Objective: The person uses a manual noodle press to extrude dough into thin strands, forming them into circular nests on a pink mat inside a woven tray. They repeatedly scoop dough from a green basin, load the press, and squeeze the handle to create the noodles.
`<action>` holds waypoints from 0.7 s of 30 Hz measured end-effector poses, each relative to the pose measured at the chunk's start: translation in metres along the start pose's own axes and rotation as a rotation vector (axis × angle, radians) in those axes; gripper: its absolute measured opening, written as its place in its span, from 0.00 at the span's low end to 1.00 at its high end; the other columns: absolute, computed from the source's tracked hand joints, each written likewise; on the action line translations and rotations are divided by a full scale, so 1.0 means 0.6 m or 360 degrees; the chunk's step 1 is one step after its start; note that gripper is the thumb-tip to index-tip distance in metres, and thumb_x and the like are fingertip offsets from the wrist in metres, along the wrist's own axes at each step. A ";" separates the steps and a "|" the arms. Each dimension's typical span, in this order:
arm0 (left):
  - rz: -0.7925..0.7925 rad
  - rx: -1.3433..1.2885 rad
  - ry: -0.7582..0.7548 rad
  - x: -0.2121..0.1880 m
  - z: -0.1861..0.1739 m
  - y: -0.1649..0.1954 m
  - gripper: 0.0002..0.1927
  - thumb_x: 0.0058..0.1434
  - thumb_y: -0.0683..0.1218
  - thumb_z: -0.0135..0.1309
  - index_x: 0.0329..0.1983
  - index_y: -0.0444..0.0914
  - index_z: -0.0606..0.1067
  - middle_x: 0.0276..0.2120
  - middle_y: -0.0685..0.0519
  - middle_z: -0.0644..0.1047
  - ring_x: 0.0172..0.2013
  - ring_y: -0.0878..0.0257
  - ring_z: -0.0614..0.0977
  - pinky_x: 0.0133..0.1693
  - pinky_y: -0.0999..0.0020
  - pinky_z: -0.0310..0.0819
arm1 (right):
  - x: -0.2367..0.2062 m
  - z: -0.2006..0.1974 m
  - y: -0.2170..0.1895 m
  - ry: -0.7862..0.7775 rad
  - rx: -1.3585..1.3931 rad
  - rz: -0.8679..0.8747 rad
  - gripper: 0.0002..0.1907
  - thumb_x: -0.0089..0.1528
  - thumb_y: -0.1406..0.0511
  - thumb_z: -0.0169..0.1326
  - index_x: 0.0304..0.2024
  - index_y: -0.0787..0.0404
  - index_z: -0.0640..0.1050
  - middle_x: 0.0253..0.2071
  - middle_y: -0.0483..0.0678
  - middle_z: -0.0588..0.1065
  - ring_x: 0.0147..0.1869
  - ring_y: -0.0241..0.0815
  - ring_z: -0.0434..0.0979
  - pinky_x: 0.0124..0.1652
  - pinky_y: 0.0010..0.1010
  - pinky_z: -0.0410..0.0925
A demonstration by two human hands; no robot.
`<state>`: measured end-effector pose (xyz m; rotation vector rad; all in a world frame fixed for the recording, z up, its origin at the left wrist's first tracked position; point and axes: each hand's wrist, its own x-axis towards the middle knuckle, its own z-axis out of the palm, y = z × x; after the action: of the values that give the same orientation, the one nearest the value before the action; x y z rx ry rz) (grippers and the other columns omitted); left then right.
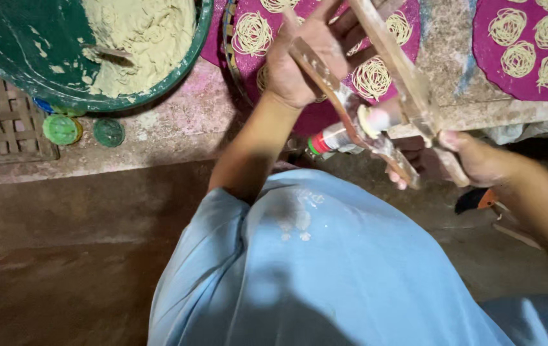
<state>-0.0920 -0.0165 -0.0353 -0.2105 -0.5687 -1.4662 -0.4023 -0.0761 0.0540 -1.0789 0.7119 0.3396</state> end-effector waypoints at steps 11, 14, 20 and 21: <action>0.0365 -0.0368 0.0145 0.043 -0.085 -0.057 0.18 0.66 0.60 0.47 0.45 0.42 0.68 0.39 0.56 0.71 0.46 0.60 0.73 0.61 0.61 0.65 | 0.011 -0.062 -0.003 0.0496 -0.1257 0.0364 0.49 0.63 0.32 0.19 0.43 0.58 0.82 0.22 0.53 0.74 0.22 0.43 0.69 0.27 0.38 0.70; 0.0332 -0.0354 0.0207 0.028 -0.090 -0.056 0.15 0.68 0.58 0.46 0.46 0.43 0.67 0.37 0.57 0.70 0.45 0.62 0.72 0.59 0.61 0.65 | 0.024 -0.037 -0.006 0.0476 -0.1228 0.0314 0.47 0.66 0.35 0.19 0.44 0.58 0.81 0.24 0.54 0.73 0.26 0.43 0.71 0.32 0.37 0.71; 0.0418 -0.0334 0.0232 0.046 -0.087 -0.081 0.15 0.68 0.58 0.45 0.43 0.43 0.67 0.35 0.56 0.70 0.42 0.61 0.72 0.56 0.59 0.66 | 0.001 -0.025 -0.043 0.0631 -0.1217 0.0281 0.45 0.65 0.37 0.26 0.35 0.63 0.83 0.28 0.50 0.78 0.32 0.43 0.74 0.35 0.37 0.69; 0.0431 -0.0287 0.0228 0.054 -0.090 -0.079 0.15 0.68 0.58 0.44 0.42 0.43 0.67 0.35 0.56 0.70 0.42 0.60 0.72 0.56 0.58 0.67 | 0.004 -0.024 -0.046 0.0685 -0.1206 0.0263 0.43 0.66 0.38 0.27 0.36 0.64 0.82 0.27 0.51 0.77 0.31 0.45 0.73 0.34 0.39 0.67</action>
<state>-0.1254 -0.0758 -0.0750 -0.3087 -0.2793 -1.2562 -0.3898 -0.1013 0.0673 -1.8492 1.1000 0.5499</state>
